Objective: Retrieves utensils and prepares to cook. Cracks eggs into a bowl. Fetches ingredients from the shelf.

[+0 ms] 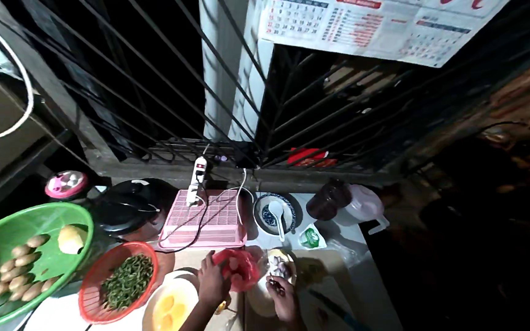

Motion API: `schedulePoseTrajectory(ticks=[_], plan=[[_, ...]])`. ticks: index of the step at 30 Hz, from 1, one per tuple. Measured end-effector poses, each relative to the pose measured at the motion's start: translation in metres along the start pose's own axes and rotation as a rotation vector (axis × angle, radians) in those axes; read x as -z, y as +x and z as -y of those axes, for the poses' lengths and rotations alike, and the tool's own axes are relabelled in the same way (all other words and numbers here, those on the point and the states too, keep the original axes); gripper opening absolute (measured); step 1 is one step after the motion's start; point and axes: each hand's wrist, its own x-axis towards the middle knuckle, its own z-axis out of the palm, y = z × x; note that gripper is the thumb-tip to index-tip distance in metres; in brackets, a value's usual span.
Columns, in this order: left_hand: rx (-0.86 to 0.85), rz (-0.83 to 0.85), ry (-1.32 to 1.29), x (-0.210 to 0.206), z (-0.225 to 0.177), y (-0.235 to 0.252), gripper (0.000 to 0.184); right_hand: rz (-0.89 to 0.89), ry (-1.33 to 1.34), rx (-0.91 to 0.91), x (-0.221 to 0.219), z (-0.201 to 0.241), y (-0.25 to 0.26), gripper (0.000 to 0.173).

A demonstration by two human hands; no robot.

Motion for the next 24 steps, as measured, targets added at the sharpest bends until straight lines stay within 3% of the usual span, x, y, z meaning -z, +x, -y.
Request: schedulePoseTrajectory(ticks=[7, 9, 11, 13, 18, 24], plan=[[-0.106, -0.288, -0.226, -0.007, -0.005, -0.030, 0.028, 0.087, -0.180, 0.041, 0.010, 0.015, -0.001, 0.028], [-0.131, -0.222, -0.315, -0.005, -0.015, -0.048, 0.025, 0.151, -0.202, 0.076, -0.001, 0.024, -0.008, 0.025], [-0.058, -0.067, -0.388, 0.002, -0.023, -0.071, 0.026, 0.235, -0.221, 0.099, -0.018, 0.032, -0.016, 0.023], [0.031, -0.028, -0.439, 0.000, -0.018, -0.089, 0.026, 0.328, -0.244, 0.087, -0.036, 0.040, -0.027, 0.023], [0.236, -0.158, -0.520, 0.004, 0.032, -0.122, 0.025, 0.549, -0.364, 0.041, -0.066, 0.049, -0.036, 0.030], [0.483, -0.315, -0.495, 0.040, 0.111, -0.173, 0.025, 0.759, -0.598, 0.123, -0.103, 0.059, -0.034, 0.034]])
